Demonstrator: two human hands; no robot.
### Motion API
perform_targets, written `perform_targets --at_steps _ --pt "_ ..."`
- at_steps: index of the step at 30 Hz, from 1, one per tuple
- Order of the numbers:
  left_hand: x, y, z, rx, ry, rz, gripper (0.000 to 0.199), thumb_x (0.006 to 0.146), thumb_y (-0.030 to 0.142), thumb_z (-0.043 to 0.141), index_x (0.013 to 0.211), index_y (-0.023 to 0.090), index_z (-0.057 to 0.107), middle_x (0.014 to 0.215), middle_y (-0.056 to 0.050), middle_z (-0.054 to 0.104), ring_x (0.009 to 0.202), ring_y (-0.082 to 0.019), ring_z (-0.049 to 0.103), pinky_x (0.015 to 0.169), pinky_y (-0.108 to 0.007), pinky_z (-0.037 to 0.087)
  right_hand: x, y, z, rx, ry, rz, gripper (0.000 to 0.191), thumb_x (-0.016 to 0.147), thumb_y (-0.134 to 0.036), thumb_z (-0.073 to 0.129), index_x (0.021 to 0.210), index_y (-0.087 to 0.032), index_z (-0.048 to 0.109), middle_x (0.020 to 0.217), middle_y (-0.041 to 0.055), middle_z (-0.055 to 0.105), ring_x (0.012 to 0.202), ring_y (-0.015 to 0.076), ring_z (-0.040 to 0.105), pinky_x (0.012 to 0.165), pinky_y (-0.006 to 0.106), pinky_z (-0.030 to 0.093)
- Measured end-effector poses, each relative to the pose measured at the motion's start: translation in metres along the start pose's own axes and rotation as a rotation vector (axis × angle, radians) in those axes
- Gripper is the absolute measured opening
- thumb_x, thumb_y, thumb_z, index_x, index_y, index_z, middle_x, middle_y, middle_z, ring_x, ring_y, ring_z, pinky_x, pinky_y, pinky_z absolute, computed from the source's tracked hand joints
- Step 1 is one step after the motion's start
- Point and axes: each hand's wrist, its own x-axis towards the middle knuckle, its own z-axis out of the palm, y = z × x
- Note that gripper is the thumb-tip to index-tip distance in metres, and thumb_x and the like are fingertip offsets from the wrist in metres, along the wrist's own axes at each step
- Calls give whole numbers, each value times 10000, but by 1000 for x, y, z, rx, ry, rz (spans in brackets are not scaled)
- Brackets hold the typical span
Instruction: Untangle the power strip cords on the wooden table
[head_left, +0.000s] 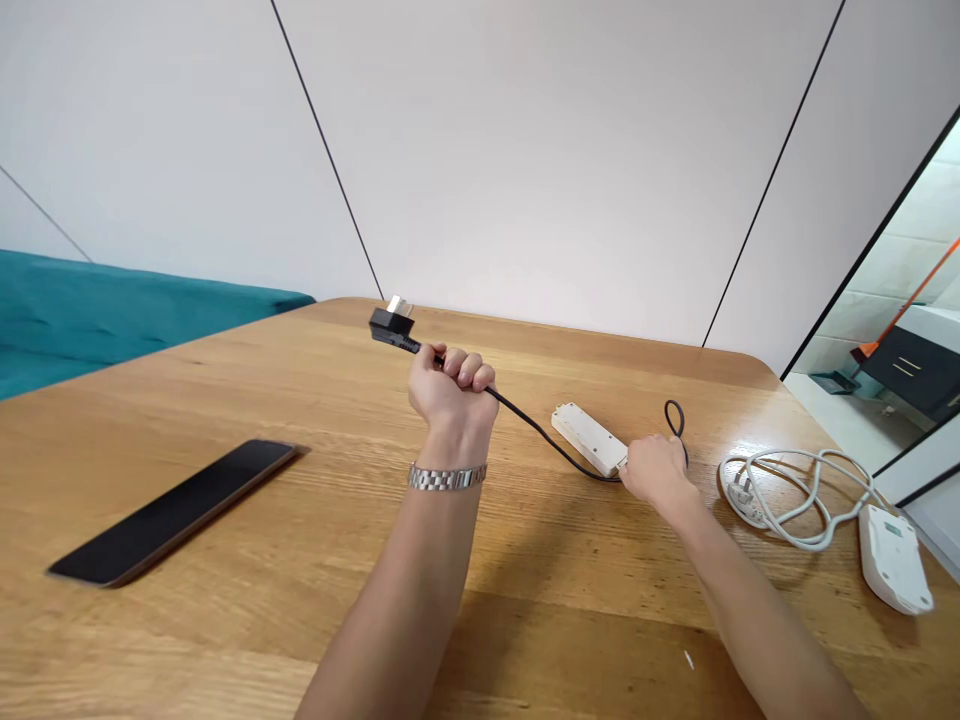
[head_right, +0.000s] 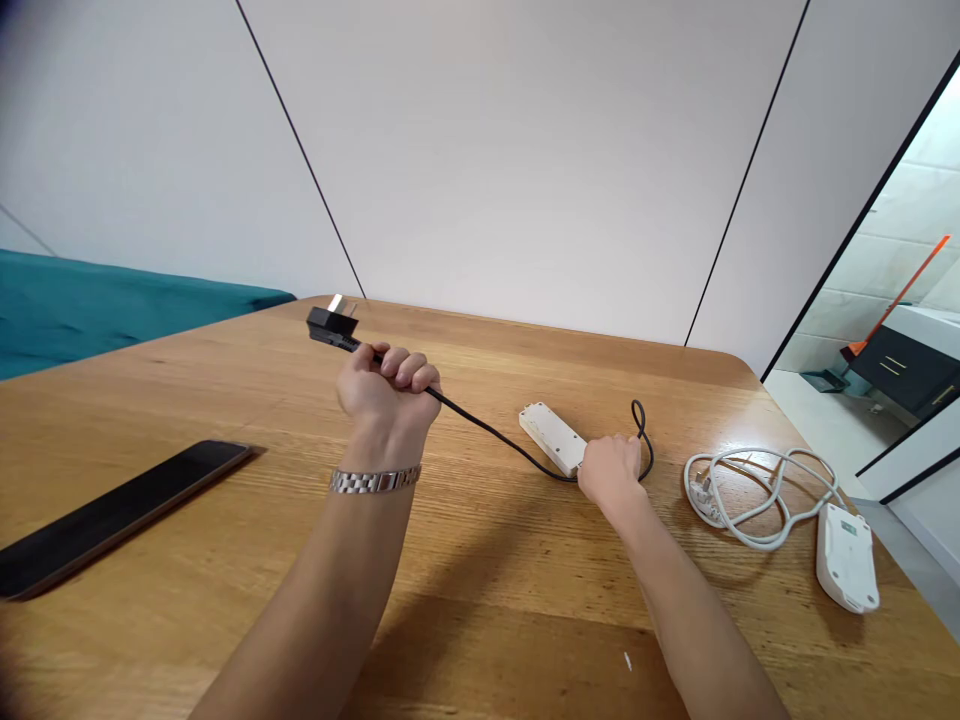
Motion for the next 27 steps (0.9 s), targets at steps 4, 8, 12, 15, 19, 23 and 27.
perform_targets --at_steps 4,8,12,15,19,23,27 --pt "5 7 -5 51 -56 41 232 853 128 372 635 196 329 438 88 217 330 -41 205 340 -169 163 -11 2 -12 -60 -38 -203 293 776 -410 636 751 -140 748 918 194 708 1047 355 567 935 494 319" --pt "6 17 -5 59 -63 87 248 857 130 386 624 195 333 436 84 210 335 -46 193 340 -173 158 -18 15 -28 71 -165 -204 256 661 -375 736 487 -212 642 617 68 659 811 266 629 867 428 352" --pt "2 28 -2 26 -46 148 286 906 146 316 627 195 360 432 83 212 330 -46 171 329 -167 136 -18 34 -36 193 -227 -129 370 667 -341 681 373 -205 503 422 7 483 542 177 544 600 294 349" --pt "-2 33 1 112 -136 135 313 937 197 318 633 194 392 428 82 200 327 -46 151 327 -171 125 -11 45 -33 318 -156 -176 407 754 -331 570 398 -198 426 435 -8 438 471 129 432 513 267 271" --pt "-9 22 5 293 -267 77 304 930 233 399 631 189 430 427 84 177 332 -42 118 331 -173 104 5 41 -21 720 99 -88 348 809 -382 468 514 -207 412 498 -30 432 480 111 386 496 247 266" --pt "-20 -5 10 462 -386 12 230 860 285 543 663 182 484 456 99 181 338 -32 133 331 -157 106 10 22 -17 1389 265 27 328 740 -529 499 711 -202 505 561 -70 400 429 79 289 421 217 205" --pt "-33 -33 11 581 -444 -127 216 848 299 539 676 175 496 477 104 190 340 -27 150 331 -140 121 1 3 -26 1779 410 -1 421 684 -603 551 831 -209 543 594 -78 380 417 63 265 393 205 161"
